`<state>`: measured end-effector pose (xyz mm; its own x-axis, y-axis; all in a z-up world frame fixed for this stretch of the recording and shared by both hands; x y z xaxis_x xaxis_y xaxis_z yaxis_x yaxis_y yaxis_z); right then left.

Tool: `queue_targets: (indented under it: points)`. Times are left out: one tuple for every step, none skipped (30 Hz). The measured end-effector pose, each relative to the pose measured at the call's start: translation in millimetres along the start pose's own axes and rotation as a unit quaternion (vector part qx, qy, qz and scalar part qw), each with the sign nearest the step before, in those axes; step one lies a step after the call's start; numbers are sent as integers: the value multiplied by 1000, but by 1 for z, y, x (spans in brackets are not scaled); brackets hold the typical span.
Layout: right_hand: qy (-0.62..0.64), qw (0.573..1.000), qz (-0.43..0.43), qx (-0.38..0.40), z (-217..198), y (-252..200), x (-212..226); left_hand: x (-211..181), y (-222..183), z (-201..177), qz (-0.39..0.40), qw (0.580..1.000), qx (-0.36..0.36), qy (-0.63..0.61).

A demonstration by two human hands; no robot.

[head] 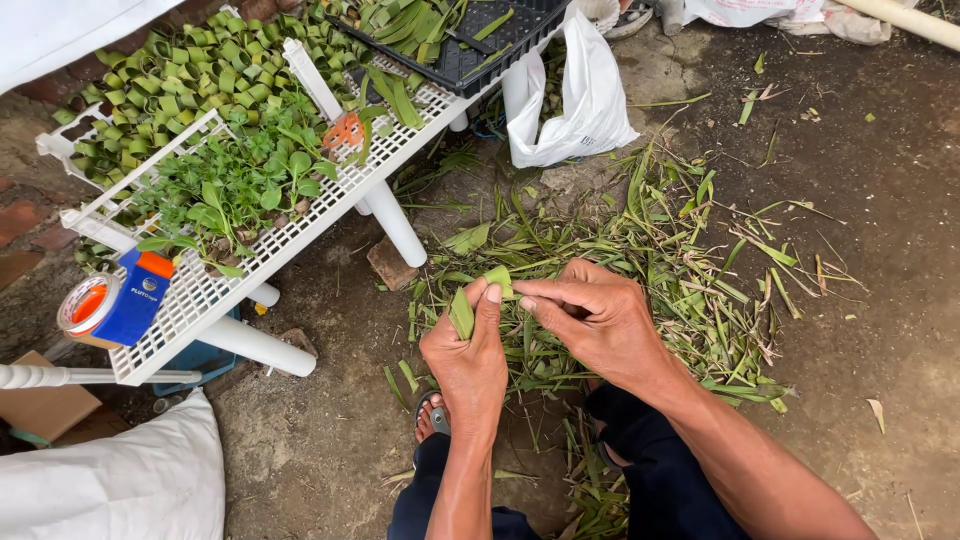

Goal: The person is stripping leaves from stems and then using a small knife to remove the central midrib from each leaf.

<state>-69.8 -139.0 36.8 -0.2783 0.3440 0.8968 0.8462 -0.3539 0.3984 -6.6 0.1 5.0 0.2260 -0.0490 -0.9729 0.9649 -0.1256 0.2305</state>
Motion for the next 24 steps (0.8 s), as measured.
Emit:
queue_targets:
  points:
    - [-3,1000,-4,0,0,0,0,3,-1,0,3,1000,-2,-4]
    - [-2,1000,-5,-1,1,0,0,5,1,1,4,1000,-1,-3]
    - [-13,1000,-9,0,2,0,1,8,2,1,12,1000,1,-1]
    - [-24,1000,-14,0,2,0,2,10,3,2,19,1000,3,0]
    - [-23,1000,-14,-1,2,0,2,11,1,2,19,1000,4,2]
    - [-32,999,-15,2,2,-1,2,11,0,1,20,1000,7,19]
    - [-40,999,-16,4,2,-1,2,12,-1,1,20,999,11,36]
    - [-40,999,-17,3,2,-2,0,10,0,3,21,999,11,36]
    - [-72,997,-23,2,3,-4,-3,8,0,4,37,998,15,48]
    - [-104,994,-29,2,3,-6,-5,7,0,5,52,997,18,60]
    - [-103,994,-29,1,4,-7,-5,6,1,5,53,997,19,61]
    - [-127,991,-44,-1,4,-7,-4,4,1,6,64,995,14,75]
    - [-150,987,-58,-3,5,-7,-3,3,1,6,76,993,8,90]
    - [-149,987,-57,-2,5,-8,-5,4,2,5,75,993,8,91]
    - [-168,983,-67,-14,6,-9,-6,5,2,5,80,992,12,96]
    - [-188,979,-78,-24,7,-10,-7,7,2,4,85,991,15,100]
    - [-187,979,-77,-22,9,-11,-6,12,1,4,83,991,13,101]
    - [-197,977,-80,-15,11,-12,-5,15,0,5,97,988,12,121]
    - [-208,975,-84,-8,12,-12,-4,18,-1,5,111,984,10,142]
    - [-206,975,-85,-7,13,-13,-8,18,-1,5,112,983,8,143]
    - [-229,968,-100,-5,14,-15,-11,18,-1,5,111,983,13,144]
    - [-252,961,-114,-4,15,-16,-13,18,-1,5,112,983,18,145]
    - [-250,961,-116,-3,17,-16,-15,19,0,4,113,983,16,146]
    - [-263,958,-119,-2,19,-16,-17,21,0,3,100,986,20,131]
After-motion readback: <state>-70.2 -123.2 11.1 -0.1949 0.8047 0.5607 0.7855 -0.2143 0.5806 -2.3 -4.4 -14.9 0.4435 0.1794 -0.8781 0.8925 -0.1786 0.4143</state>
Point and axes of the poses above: each hand's wrist, its own y-axis towards the middle knuckle, its own z-axis out of the palm, x = y × z, the point moved 2 cm from there along y, towards the middle knuckle, and after that the axes turned 3 degrees about y, right-handed, at the moved point
